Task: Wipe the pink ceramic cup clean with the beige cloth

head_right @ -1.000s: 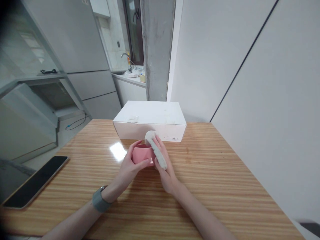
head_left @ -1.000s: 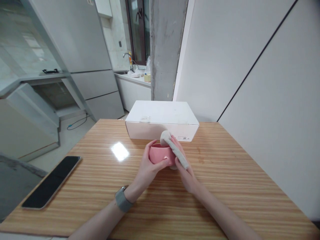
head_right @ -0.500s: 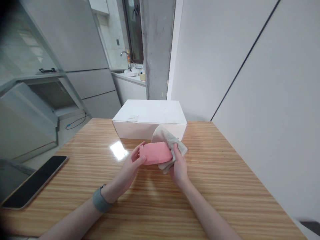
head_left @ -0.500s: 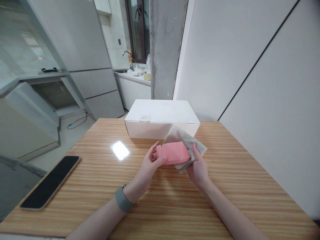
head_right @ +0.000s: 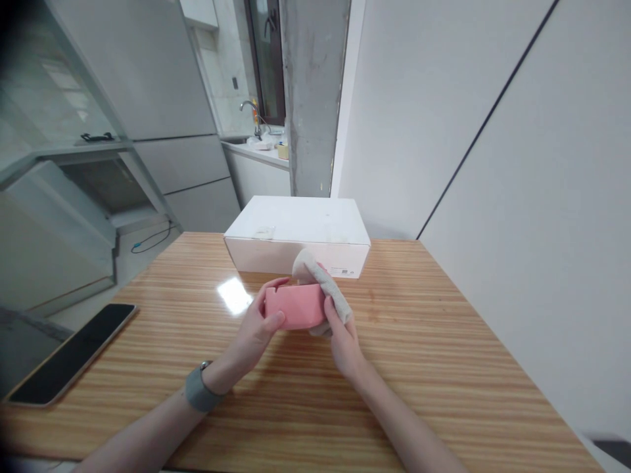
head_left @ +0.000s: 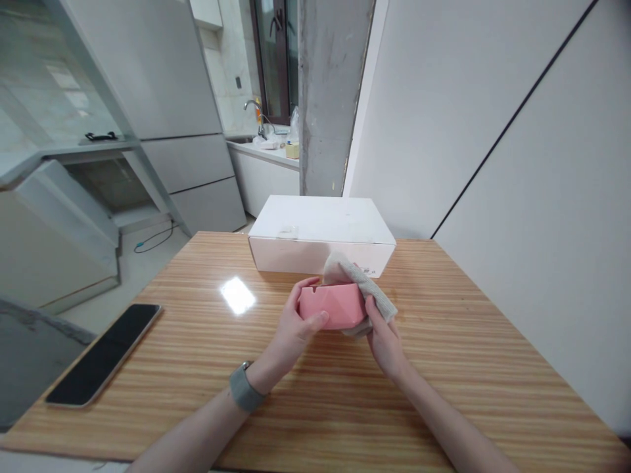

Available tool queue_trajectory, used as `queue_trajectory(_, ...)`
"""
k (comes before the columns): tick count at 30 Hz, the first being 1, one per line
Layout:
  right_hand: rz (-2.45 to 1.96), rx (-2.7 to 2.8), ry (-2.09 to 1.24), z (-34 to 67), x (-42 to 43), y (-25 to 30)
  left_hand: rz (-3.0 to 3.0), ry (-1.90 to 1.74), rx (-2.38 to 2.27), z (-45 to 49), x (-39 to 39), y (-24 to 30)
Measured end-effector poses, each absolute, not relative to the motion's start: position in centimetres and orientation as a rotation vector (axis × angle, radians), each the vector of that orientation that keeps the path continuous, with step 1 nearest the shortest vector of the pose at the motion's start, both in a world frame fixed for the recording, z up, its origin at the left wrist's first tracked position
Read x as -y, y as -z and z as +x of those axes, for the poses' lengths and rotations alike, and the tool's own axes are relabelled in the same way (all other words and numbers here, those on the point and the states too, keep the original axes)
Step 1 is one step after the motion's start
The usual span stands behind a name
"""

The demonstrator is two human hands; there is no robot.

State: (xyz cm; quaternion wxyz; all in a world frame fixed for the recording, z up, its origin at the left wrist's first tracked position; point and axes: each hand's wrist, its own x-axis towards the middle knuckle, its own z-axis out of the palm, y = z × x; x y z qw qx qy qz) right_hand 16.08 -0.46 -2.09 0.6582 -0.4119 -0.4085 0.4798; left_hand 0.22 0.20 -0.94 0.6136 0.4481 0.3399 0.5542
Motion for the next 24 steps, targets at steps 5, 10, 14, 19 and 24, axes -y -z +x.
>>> queue_trajectory(5,-0.877,1.447,-0.856,15.9,1.1,0.9,1.065,-1.315,-0.95,0.5,-0.2,0.7)
queue_trajectory(10,-0.899,1.779,-0.56,15.6,1.4,0.3,1.032,-1.33,-1.023,0.6,-0.2,1.0)
queue_trajectory(14,-0.89,1.589,-0.705,15.5,1.0,1.0,0.817,-1.255,-0.922,0.7,-0.4,1.3)
queue_trajectory(19,-1.042,0.956,-0.932,16.5,-0.2,2.0,0.593,-1.069,-0.709,0.6,-0.6,0.8)
queue_trajectory(24,-1.088,0.64,-0.936,17.6,-1.6,2.6,0.714,-1.106,-0.717,0.6,-0.5,0.6)
